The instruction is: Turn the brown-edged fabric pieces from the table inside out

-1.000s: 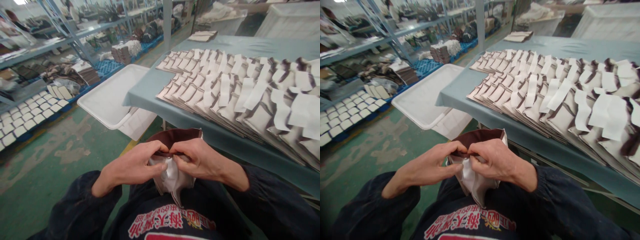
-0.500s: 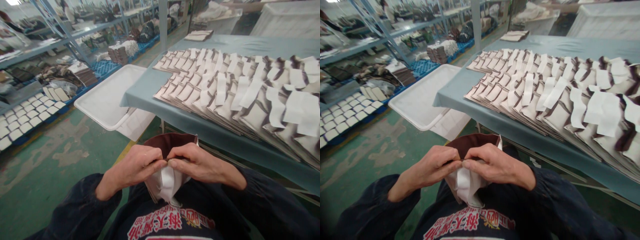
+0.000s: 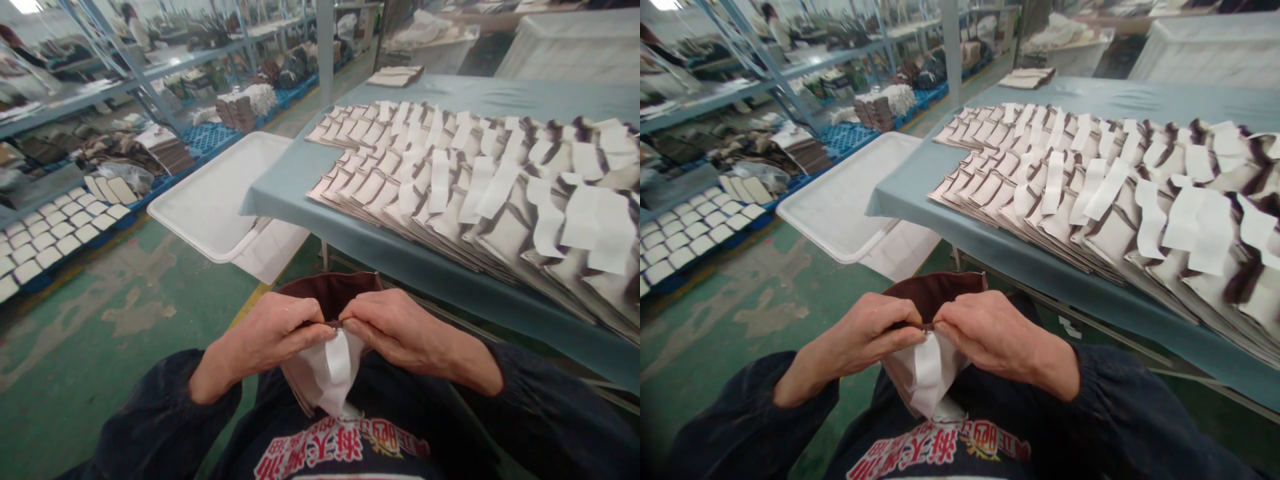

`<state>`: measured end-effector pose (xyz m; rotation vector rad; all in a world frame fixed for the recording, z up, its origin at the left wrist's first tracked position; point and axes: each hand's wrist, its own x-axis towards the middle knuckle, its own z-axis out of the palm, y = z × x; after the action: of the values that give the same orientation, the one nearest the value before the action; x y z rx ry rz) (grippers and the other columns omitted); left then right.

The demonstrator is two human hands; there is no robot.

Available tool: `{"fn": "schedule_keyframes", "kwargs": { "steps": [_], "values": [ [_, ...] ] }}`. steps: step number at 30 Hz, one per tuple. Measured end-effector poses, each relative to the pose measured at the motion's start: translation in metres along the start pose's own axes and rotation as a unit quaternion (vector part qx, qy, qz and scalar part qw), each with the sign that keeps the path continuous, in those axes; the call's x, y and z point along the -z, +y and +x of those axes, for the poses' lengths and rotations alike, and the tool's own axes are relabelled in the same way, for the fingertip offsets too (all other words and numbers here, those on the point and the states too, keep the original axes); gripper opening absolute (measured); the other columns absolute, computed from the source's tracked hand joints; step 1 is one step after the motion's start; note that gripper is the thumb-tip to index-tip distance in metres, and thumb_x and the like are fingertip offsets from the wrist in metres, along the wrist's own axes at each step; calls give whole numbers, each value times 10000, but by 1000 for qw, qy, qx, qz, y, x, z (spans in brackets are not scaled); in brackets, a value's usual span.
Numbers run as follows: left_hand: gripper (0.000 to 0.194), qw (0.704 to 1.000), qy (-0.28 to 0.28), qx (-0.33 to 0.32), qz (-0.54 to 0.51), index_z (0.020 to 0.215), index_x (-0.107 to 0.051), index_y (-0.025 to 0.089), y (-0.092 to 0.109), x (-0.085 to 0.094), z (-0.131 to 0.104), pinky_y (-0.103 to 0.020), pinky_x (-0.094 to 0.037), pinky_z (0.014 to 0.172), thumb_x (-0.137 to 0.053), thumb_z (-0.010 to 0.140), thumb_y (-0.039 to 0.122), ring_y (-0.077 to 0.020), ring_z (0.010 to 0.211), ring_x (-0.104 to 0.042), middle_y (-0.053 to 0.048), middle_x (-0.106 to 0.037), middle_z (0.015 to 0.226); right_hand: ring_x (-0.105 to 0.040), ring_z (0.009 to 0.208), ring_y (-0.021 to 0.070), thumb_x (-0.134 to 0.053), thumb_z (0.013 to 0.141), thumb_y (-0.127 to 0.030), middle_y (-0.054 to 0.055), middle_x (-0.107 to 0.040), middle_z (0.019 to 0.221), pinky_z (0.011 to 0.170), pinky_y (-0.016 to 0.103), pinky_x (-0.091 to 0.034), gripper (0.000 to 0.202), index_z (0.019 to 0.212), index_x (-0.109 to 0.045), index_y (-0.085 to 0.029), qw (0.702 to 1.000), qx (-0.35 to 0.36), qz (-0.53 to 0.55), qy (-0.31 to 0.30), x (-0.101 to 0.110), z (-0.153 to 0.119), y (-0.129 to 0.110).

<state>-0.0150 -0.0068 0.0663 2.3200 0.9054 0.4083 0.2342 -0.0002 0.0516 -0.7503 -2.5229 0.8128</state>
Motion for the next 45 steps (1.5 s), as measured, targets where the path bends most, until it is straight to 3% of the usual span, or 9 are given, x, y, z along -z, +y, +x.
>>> {"fn": "schedule_keyframes", "kwargs": {
  "steps": [6, 12, 16, 22, 28, 33, 38, 41, 45],
  "values": [
    [471, 999, -5, -26, 24, 804, -610, 178, 10, 1, 7, -254, -353, 596, -451, 1056, 544, -123, 628, -554, 18, -617, 684, -606, 691, 172, -427, 1055, -195, 52, -704, 788, 650, 299, -392, 283, 918, -672, -156, 998, 28, -62, 5, 2, 0, -15],
    [277, 998, -23, -53, 30, 785, -573, 192, 19, 2, 7, -260, -324, 566, -594, 1017, 340, -110, 595, -523, 46, -578, 648, -597, 700, 189, -481, 980, -106, 42, -697, 809, 643, 324, -377, 195, 917, -655, -166, 993, 32, -92, -70, 12, -6, -30],
    [303, 997, -25, -58, 34, 676, -485, 197, 29, -1, 5, -290, -277, 535, -641, 935, 221, -102, 542, -453, 62, -511, 583, -571, 673, 183, -500, 988, -113, 23, -683, 762, 633, 329, -359, 201, 884, -658, -181, 992, 51, -90, -68, 13, -9, -33],
    [374, 991, 59, -101, -64, 648, -296, 219, 41, -13, 0, -304, -224, 510, -528, 911, 85, -89, 504, -297, 83, -321, 570, -560, 647, 150, -399, 1114, -360, 12, -661, 701, 625, 295, -355, 399, 872, -663, -185, 997, 71, -2, 35, 8, -14, -5],
    [369, 985, 121, -85, -87, 671, -241, 228, 33, -15, -9, -293, -188, 509, -482, 866, 28, -82, 498, -237, 82, -225, 598, -535, 599, 134, -495, 995, -694, 20, -645, 686, 594, 269, -361, 570, 810, -645, -176, 994, 30, 26, 105, 6, -18, 26],
    [389, 990, 117, -35, -75, 651, -240, 220, 10, -5, -11, -245, -213, 492, -475, 931, 87, -63, 478, -265, 85, -243, 585, -571, 669, 160, -496, 1042, -582, 47, -675, 735, 653, 289, -402, 481, 846, -653, -172, 993, 56, 1, 106, 4, -11, 30],
    [435, 994, 106, -16, -2, 613, -324, 193, -9, 22, -14, -238, -207, 498, -544, 987, 205, -66, 499, -289, 85, -280, 585, -574, 678, 152, -556, 1052, -458, 34, -665, 726, 666, 282, -413, 373, 815, -635, -181, 988, 86, -4, 131, 20, -4, 17],
    [462, 996, 91, -13, 16, 634, -473, 173, -14, 39, -13, -230, -255, 519, -621, 997, 418, -77, 528, -362, 77, -399, 582, -555, 673, 141, -578, 1044, -454, 19, -643, 716, 667, 273, -417, 373, 790, -615, -184, 986, 96, 33, 133, 38, 2, -2],
    [624, 998, 59, -25, -13, 921, -691, 166, -6, 45, -3, -253, -421, 693, -583, 846, 776, -151, 752, -596, -15, -695, 827, -554, 698, 135, -571, 1043, -480, 14, -629, 731, 678, 264, -426, 390, 793, -603, -183, 985, 98, 88, 116, 50, 9, -21]
  ]
}}
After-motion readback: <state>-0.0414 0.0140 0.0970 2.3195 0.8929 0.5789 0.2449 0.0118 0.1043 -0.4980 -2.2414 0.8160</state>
